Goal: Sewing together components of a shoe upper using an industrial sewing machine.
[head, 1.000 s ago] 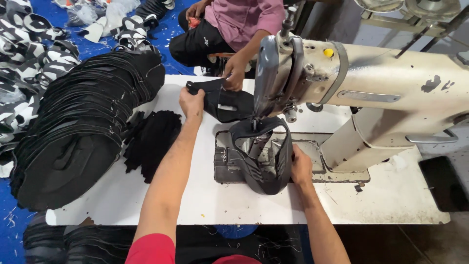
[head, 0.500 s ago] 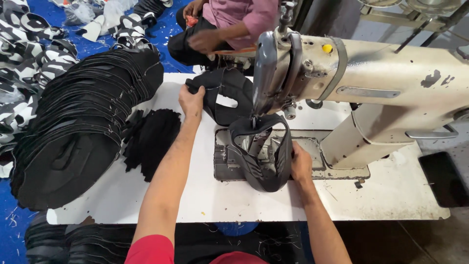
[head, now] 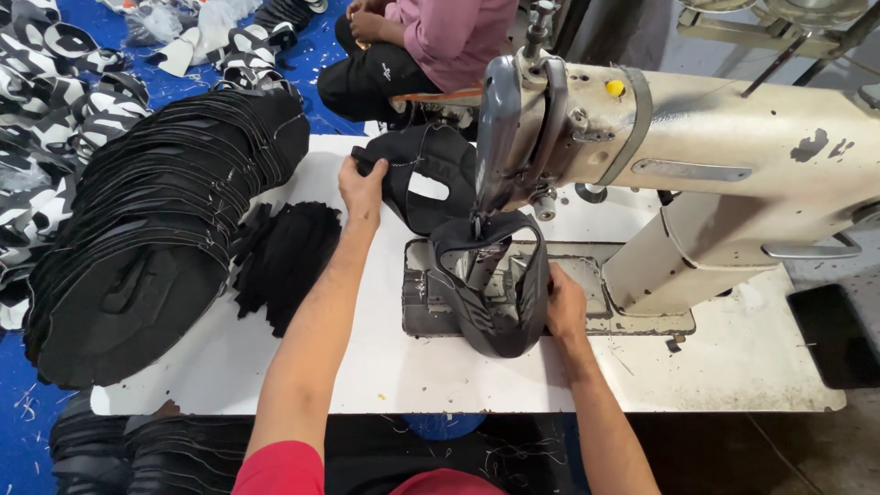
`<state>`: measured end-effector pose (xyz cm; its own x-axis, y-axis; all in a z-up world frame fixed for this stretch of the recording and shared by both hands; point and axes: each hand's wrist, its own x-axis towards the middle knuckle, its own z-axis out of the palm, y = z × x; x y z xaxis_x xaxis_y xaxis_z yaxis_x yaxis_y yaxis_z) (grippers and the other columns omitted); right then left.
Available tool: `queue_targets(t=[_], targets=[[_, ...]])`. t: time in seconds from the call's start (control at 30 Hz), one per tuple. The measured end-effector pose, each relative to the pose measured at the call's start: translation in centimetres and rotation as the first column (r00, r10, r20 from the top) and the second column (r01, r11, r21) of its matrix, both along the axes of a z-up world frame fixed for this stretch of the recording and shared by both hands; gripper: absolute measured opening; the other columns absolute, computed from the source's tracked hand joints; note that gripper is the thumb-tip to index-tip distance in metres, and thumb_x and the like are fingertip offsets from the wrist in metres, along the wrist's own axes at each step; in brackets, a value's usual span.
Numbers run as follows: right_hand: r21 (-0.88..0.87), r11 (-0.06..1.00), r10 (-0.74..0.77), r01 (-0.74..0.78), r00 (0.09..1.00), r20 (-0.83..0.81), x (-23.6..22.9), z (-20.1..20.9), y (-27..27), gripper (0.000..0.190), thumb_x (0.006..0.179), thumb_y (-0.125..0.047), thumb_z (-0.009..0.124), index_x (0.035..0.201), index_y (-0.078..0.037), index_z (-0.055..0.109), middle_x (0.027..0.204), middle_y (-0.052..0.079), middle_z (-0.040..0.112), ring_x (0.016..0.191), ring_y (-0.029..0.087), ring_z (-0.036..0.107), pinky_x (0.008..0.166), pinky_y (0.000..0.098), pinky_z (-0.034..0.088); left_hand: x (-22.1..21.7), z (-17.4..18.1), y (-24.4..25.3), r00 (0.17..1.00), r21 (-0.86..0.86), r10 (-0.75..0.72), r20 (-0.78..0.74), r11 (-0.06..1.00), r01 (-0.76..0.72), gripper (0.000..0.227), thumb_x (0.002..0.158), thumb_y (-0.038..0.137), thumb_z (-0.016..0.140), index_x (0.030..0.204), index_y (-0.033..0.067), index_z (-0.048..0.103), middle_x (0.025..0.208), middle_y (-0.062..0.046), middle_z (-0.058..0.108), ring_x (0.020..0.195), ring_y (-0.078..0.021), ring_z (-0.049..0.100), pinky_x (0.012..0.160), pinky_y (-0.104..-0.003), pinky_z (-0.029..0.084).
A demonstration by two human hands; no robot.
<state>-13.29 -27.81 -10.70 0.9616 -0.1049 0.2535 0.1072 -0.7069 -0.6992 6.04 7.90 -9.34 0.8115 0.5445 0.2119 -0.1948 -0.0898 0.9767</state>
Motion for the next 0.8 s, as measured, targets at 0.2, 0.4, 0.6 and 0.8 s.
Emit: queue_targets(t=[0.2,0.4,0.6,0.8], targets=[[-0.107,0.994,-0.027,0.034,0.998,0.064,1.1,-3.4,-1.8,0.021,0.094,-0.017,0.064,0.112,-0.008,0.065,0.093,0.021,0.067,0.089,0.043,0.063,0.077,0.0480,0.049,-1.6,5.6,-1.4,0.933,-0.240,-0.035,0.359,0.962,0.129,0.025,0.095,0.005,0.074,0.117,-0.0034,0.064,0.108,-0.010,0.068,0.096,-0.0170,0.061,0.089,-0.031,0.050],[-0.288,0.955,0.017,0.066,0.961,0.275,1.3,-3.9,-1.5,0.028,0.088,-0.012,0.057,0.111,-0.003,0.069,0.104,0.020,0.065,0.100,0.041,0.060,0.083,0.0482,0.048,-0.9,-12.6,-0.3,0.994,0.526,-0.089,-0.069,0.843,0.112,0.090,0.084,0.024,0.091,0.150,-0.0037,0.037,0.142,-0.025,0.053,0.131,-0.0378,0.050,0.110,-0.044,0.041],[-0.414,0.907,0.053,0.075,0.955,0.290,2.2,-7.0,-2.8,0.017,0.091,-0.006,0.060,0.106,-0.002,0.069,0.107,0.018,0.065,0.105,0.040,0.059,0.089,0.0490,0.047,-23.0,-1.2,-1.2,0.978,0.526,-0.168,-0.126,0.824,0.210,0.038,0.089,0.011,0.075,0.125,0.0061,0.066,0.117,-0.014,0.068,0.105,-0.0315,0.068,0.090,-0.041,0.052],[-0.372,0.926,0.092,0.064,0.918,0.386,1.0,-3.4,-1.4,0.029,0.082,0.006,0.063,0.108,-0.002,0.071,0.110,0.015,0.067,0.107,0.037,0.060,0.096,0.0493,0.048,-27.8,1.9,6.8,0.995,0.734,0.103,-0.017,0.677,-0.057,0.031,0.090,0.005,0.073,0.120,0.0033,0.067,0.113,-0.014,0.066,0.106,-0.0376,0.063,0.092,-0.045,0.050]])
